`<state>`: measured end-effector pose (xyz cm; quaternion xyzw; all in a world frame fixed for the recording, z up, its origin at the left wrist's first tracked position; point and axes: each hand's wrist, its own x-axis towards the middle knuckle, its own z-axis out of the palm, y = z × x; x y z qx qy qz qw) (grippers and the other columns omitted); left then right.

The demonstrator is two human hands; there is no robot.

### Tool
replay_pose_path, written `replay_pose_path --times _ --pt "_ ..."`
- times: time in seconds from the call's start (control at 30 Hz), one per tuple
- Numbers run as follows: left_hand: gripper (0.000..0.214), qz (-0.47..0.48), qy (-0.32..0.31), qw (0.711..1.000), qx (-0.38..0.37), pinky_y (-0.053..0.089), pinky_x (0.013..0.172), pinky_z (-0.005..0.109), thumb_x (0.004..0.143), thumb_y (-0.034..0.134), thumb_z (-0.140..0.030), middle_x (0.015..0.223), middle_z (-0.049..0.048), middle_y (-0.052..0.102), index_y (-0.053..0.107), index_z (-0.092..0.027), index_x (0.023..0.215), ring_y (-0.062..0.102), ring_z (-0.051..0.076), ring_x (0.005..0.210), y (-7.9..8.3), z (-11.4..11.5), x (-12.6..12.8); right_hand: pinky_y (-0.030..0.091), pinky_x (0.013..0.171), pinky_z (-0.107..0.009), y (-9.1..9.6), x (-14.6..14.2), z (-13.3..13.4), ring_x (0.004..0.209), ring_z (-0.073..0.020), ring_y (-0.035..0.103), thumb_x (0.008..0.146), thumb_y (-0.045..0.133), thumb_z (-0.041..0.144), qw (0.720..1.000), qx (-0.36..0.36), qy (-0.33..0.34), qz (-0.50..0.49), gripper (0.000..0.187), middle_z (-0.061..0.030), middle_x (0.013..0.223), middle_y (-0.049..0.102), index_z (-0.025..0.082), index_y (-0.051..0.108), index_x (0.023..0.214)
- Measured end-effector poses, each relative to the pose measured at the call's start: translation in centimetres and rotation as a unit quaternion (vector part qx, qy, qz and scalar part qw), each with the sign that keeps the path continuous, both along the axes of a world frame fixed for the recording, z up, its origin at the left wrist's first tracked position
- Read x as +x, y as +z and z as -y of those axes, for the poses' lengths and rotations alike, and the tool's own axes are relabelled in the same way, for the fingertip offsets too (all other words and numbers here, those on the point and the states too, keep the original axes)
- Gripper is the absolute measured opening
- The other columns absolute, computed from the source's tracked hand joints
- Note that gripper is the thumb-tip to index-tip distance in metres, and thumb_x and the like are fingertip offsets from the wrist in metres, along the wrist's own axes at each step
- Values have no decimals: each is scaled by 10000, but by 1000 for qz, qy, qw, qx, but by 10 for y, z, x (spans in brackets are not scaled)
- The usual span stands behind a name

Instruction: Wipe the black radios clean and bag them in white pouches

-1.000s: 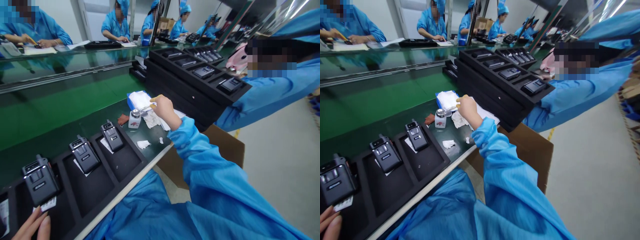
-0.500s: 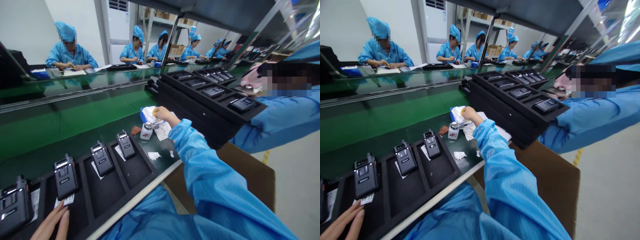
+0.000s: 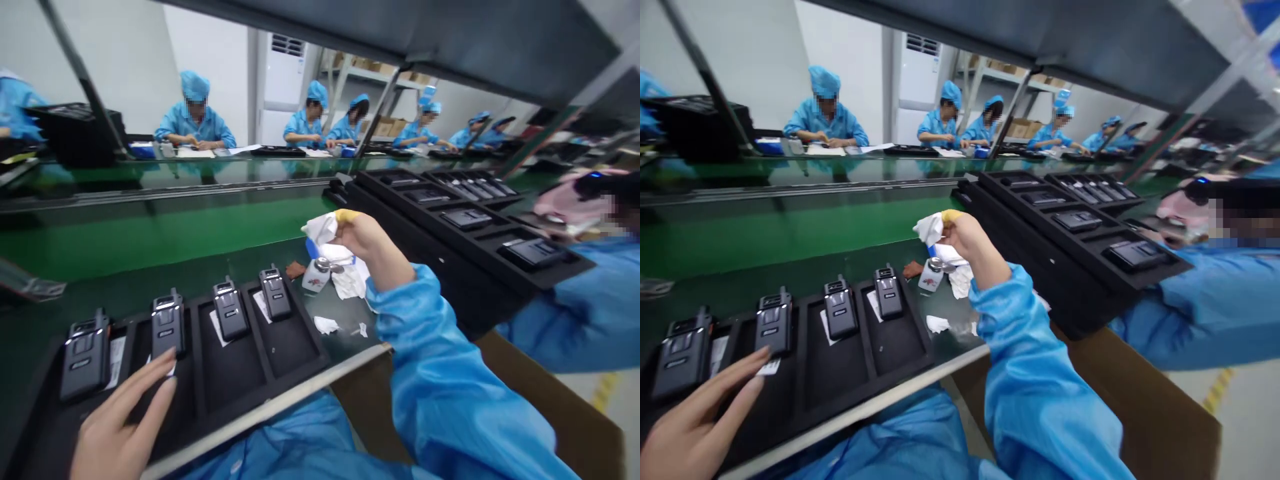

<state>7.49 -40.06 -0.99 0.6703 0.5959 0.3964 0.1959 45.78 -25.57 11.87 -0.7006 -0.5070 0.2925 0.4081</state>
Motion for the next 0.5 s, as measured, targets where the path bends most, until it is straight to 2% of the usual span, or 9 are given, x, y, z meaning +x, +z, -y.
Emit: replay_pose_path --times 0.07,0.13,0.2,0.23,0.3,0.4,0.5 --pt "431 135 -51 983 -117 497 978 408 753 651 -525 1185 48 694 683 -278 1106 629 284 1127 27 -9 30 529 712 -334 5 -35 17 772 -189 619 812 343 220 989 6 87 -119 212 -73 797 651 180 548 776" --pt "628 289 -112 931 -194 467 1011 412 685 725 -525 1324 105 602 605 -236 1229 570 289 1209 46 -21 59 519 638 -328 2 -70 34 637 -159 564 773 409 228 951 -44 165 -259 100 -23 668 570 201 484 711" --pt "790 402 -161 872 -227 473 984 402 556 836 -482 1374 142 548 578 -210 1251 574 299 1188 53 -32 81 504 571 -298 -6 -99 48 563 -128 520 740 459 215 903 -119 215 -353 39 13 619 515 203 471 705" --pt "817 436 -164 855 -230 477 964 384 513 866 -464 1315 143 591 586 -192 1231 590 288 1150 54 -35 89 500 553 -283 -12 -111 54 556 -119 518 731 483 215 884 -153 232 -377 20 20 622 514 202 481 716" --pt "735 481 -138 833 -236 505 873 351 498 874 -481 1104 121 686 638 -151 1111 639 250 987 51 -38 98 499 539 -265 -25 -126 62 568 -112 533 725 541 250 859 -193 260 -397 62 22 651 540 202 507 746" --pt "583 526 -88 814 -230 521 729 323 559 805 -589 846 78 700 681 -120 881 635 196 780 46 -34 99 501 537 -254 -43 -133 70 596 -110 554 704 668 386 859 -182 272 -393 236 23 705 578 213 545 809" --pt "547 537 -64 814 -212 500 617 277 592 756 -639 740 43 671 668 -130 773 602 160 676 43 -30 92 492 552 -224 -55 -132 77 627 -96 573 568 826 420 870 -150 273 -381 449 35 764 608 226 563 876"
